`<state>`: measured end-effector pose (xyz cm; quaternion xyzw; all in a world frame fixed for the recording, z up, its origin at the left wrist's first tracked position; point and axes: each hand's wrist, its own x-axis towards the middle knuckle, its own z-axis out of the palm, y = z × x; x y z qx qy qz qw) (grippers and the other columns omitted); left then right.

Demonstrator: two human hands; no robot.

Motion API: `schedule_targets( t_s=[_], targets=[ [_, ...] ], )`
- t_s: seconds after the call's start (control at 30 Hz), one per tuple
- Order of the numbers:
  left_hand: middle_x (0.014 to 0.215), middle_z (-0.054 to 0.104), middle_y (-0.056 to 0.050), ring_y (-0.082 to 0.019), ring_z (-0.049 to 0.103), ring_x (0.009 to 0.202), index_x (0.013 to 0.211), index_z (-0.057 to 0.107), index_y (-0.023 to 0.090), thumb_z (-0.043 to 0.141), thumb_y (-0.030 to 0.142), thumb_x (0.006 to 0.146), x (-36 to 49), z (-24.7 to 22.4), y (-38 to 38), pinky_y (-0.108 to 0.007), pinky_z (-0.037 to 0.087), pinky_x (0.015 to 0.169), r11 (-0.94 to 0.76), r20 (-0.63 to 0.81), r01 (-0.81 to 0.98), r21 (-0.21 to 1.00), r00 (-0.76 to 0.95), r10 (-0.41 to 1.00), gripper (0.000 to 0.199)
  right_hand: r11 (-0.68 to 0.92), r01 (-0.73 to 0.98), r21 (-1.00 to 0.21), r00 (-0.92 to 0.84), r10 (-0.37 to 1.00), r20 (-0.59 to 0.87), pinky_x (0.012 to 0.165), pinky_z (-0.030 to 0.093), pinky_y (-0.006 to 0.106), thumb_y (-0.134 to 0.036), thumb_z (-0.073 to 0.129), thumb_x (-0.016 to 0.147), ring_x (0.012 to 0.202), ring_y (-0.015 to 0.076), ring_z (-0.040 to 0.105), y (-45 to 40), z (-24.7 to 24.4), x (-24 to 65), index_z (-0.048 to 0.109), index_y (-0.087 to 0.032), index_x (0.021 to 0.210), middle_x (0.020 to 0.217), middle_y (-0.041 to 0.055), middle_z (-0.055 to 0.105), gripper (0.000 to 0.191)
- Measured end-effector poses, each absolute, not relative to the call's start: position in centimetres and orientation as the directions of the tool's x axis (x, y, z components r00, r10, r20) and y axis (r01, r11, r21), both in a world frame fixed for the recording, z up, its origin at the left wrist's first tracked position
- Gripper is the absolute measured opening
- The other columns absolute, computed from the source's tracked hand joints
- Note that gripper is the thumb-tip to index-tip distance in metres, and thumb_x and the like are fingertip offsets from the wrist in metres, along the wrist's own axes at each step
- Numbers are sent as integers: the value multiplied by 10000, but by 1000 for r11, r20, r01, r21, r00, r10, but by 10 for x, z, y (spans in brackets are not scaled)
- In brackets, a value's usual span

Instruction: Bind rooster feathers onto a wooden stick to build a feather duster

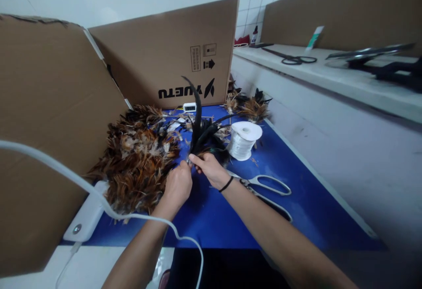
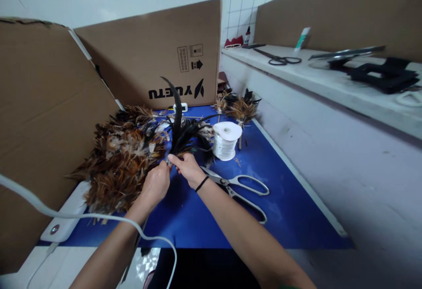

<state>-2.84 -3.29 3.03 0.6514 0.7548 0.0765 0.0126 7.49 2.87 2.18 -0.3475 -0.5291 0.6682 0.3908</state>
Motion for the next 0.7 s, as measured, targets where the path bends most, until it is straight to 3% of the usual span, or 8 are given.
schedule_targets(
  t_s=[0.2, 0.37, 0.7],
  targets=[
    [779, 652, -144, -216, 630, 707, 882, 526, 132, 231, 262, 923, -33, 28, -30, -300, 391, 628, 86, 38, 939, 332, -105, 994, 325, -111, -150, -982, -453, 891, -31, 457, 304, 210, -429, 610, 721, 477, 72, 472, 31, 18, 72, 573, -114, 570, 535, 14, 569, 351],
    [652, 611, -74, -158, 557, 571, 752, 494, 171, 228, 318, 923, -37, 23, -26, -268, 353, 579, 51, 23, 832, 553, -77, 997, 349, -131, -166, -977, -413, 909, -52, 444, 303, 212, -382, 601, 715, 448, 64, 441, 34, 11, 69, 567, -119, 580, 517, -1, 554, 298],
    [512, 522, 5, -120, 452, 436, 704, 465, 182, 271, 401, 905, -42, 16, -22, -241, 324, 517, 77, -38, 631, 772, -75, 996, 355, -201, -210, -957, -376, 920, -110, 443, 299, 204, -346, 617, 663, 452, 54, 402, 30, 13, 67, 504, -139, 577, 486, -48, 475, 251]
  ],
)
